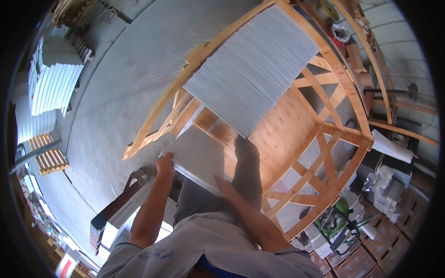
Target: The person repeatedly picks up white rectangular panels from a stack and places them onto a wooden pallet. The person walks back and forth between the source stack and the pallet, handling one panel at a time and stacking them neatly.
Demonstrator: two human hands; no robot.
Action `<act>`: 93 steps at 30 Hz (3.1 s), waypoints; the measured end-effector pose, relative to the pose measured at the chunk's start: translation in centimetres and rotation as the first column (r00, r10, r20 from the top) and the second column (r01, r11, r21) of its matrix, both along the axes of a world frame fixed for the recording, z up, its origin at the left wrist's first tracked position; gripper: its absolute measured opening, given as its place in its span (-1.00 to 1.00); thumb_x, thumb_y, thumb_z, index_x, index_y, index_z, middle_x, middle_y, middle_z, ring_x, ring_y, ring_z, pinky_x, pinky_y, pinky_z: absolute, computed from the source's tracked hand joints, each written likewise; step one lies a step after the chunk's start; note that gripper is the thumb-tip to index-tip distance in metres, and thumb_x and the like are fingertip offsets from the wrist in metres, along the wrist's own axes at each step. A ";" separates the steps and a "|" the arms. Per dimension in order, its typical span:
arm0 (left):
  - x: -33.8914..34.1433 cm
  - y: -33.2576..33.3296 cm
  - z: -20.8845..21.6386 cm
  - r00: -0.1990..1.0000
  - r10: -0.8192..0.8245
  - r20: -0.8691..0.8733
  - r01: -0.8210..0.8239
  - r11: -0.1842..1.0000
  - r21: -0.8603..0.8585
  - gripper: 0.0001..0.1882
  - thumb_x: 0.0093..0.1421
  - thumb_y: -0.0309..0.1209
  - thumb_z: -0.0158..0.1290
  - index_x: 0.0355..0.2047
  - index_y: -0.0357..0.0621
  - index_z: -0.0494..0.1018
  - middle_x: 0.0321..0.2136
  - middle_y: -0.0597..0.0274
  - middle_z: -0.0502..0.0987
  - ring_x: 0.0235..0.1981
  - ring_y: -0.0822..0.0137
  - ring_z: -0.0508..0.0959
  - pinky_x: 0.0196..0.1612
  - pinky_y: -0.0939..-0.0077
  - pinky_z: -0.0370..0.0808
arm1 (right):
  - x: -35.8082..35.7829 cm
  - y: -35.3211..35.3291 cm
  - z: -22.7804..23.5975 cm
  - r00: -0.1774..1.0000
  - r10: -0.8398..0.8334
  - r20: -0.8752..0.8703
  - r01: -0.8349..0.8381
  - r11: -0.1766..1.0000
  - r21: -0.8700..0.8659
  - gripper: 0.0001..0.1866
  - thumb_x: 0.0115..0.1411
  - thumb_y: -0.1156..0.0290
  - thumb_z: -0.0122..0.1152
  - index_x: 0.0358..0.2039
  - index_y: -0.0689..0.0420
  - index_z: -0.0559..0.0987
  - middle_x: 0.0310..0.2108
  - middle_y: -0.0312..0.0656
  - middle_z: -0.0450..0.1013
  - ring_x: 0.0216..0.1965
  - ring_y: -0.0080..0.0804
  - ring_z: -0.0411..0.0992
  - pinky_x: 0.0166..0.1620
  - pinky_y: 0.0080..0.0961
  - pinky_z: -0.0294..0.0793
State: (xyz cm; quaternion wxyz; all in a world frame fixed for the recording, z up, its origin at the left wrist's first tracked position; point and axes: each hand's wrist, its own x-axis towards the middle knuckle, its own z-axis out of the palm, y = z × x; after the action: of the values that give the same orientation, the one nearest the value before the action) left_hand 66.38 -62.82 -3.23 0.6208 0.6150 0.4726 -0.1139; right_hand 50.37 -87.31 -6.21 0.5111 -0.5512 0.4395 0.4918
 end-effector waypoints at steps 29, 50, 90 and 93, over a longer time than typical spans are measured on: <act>15.2 -4.3 -2.8 0.996 -0.076 -0.053 0.079 0.994 0.075 -0.64 -0.08 -0.40 0.17 -0.30 -0.43 0.45 -0.51 0.08 0.47 -0.54 0.28 0.48 -0.52 0.39 0.44 | 16.2 -2.3 -2.0 0.944 -0.307 -0.122 0.305 0.952 -0.029 -0.43 0.11 -0.12 0.07 -0.10 0.11 0.49 -0.27 -0.15 0.47 -0.27 -0.34 0.43 -0.32 -0.32 0.42; 17.4 -18.4 1.6 0.954 0.027 0.299 0.002 0.995 -0.097 -0.21 0.26 0.10 -0.34 0.26 -0.29 -0.14 0.24 -0.08 0.03 0.23 0.07 0.12 0.22 0.35 0.07 | 3.9 -5.6 7.7 0.468 -0.884 -0.002 0.878 0.465 0.110 -0.62 0.22 0.07 0.00 -0.27 0.19 0.45 -0.43 -0.16 0.48 -0.47 -0.32 0.44 -0.45 -0.46 0.42; 25.8 -17.2 4.3 -0.078 -0.977 -0.197 0.224 -0.210 0.952 -0.42 0.27 -0.14 -0.27 0.21 -0.20 0.05 0.25 0.06 0.02 0.27 0.10 0.01 0.26 0.22 0.04 | -7.6 -7.1 11.4 0.198 -0.932 0.305 0.975 0.219 0.035 -0.66 0.18 0.17 0.03 -0.23 0.22 0.42 -0.40 -0.10 0.47 -0.51 -0.34 0.48 -0.54 -0.49 0.46; 25.8 -16.7 3.6 -0.139 -0.943 -0.301 0.145 -0.320 0.936 -0.40 0.26 -0.14 -0.25 0.22 -0.22 0.03 0.27 0.08 -0.03 0.30 0.13 -0.05 0.30 0.24 -0.05 | -5.0 -5.6 11.5 0.219 -0.934 0.284 0.971 0.237 0.029 -0.65 0.18 0.17 0.03 -0.21 0.21 0.43 -0.39 -0.10 0.48 -0.51 -0.35 0.48 -0.54 -0.49 0.46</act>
State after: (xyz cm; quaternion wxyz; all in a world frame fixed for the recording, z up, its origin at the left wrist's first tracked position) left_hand 92.17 -79.51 0.35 0.0721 0.9198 -0.3840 0.0357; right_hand 45.36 -92.92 5.31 0.7093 -0.2581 0.6551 -0.0322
